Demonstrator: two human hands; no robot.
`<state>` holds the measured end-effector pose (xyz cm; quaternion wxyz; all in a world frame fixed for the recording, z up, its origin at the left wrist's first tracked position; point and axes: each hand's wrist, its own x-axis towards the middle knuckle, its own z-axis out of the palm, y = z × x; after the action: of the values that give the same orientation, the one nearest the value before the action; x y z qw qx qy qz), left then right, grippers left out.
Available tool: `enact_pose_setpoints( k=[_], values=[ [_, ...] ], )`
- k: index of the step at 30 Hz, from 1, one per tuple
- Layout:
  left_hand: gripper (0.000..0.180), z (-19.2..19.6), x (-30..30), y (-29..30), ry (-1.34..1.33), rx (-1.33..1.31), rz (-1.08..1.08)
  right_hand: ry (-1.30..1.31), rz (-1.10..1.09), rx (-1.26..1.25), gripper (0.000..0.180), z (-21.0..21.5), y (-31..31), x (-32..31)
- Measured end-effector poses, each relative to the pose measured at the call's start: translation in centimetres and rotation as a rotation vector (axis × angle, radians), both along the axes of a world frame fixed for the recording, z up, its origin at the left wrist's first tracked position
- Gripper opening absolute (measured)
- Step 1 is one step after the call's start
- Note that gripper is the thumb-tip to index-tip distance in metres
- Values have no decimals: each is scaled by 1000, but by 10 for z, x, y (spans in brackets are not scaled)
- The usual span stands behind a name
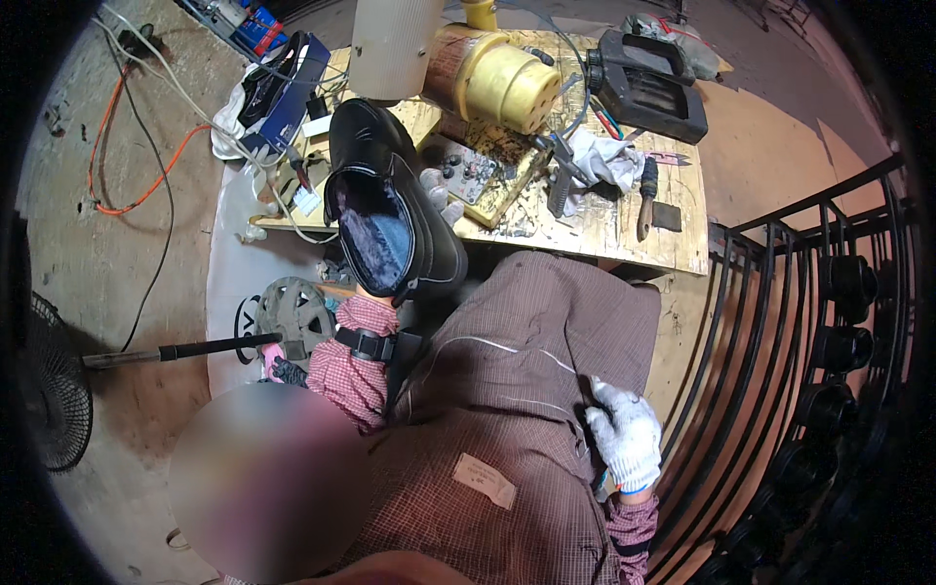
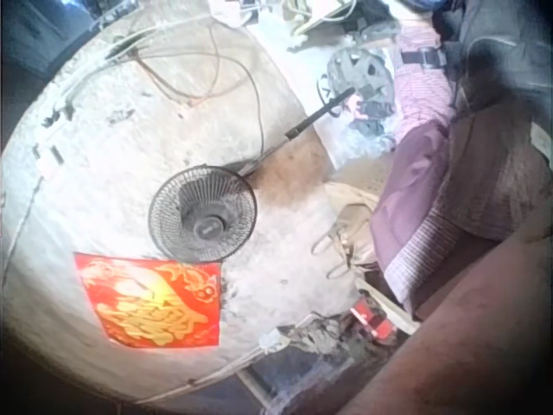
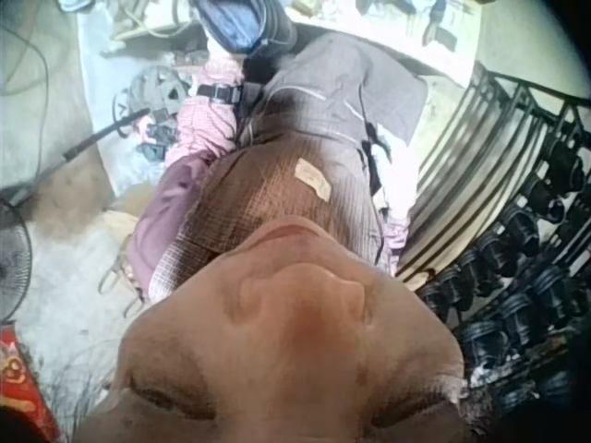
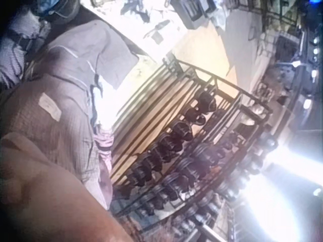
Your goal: Cleaning and inspecting finished shoes at a factory workstation.
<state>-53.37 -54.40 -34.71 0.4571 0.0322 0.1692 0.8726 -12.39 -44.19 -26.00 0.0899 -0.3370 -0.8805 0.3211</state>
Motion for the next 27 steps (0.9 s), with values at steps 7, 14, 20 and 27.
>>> enact_pose_setpoints(
  k=[7, 14, 20, 27],
  values=[
    [61, -5, -31, 18, 36, 282, -115, -2, -11, 3, 44, 11, 1, -7],
    [67, 7, 12, -21, -84, -162, 87, 202, 164, 226, 69, 44, 4, -65],
    [121, 41, 109, -24, 249, -365, -184, 368, 568, 289, 52, 73, 9, -77],
    [88, 83, 139, 40, 1133, -253, -807, 281, 209, 366, 50, 140, -32, 46]
  ],
)
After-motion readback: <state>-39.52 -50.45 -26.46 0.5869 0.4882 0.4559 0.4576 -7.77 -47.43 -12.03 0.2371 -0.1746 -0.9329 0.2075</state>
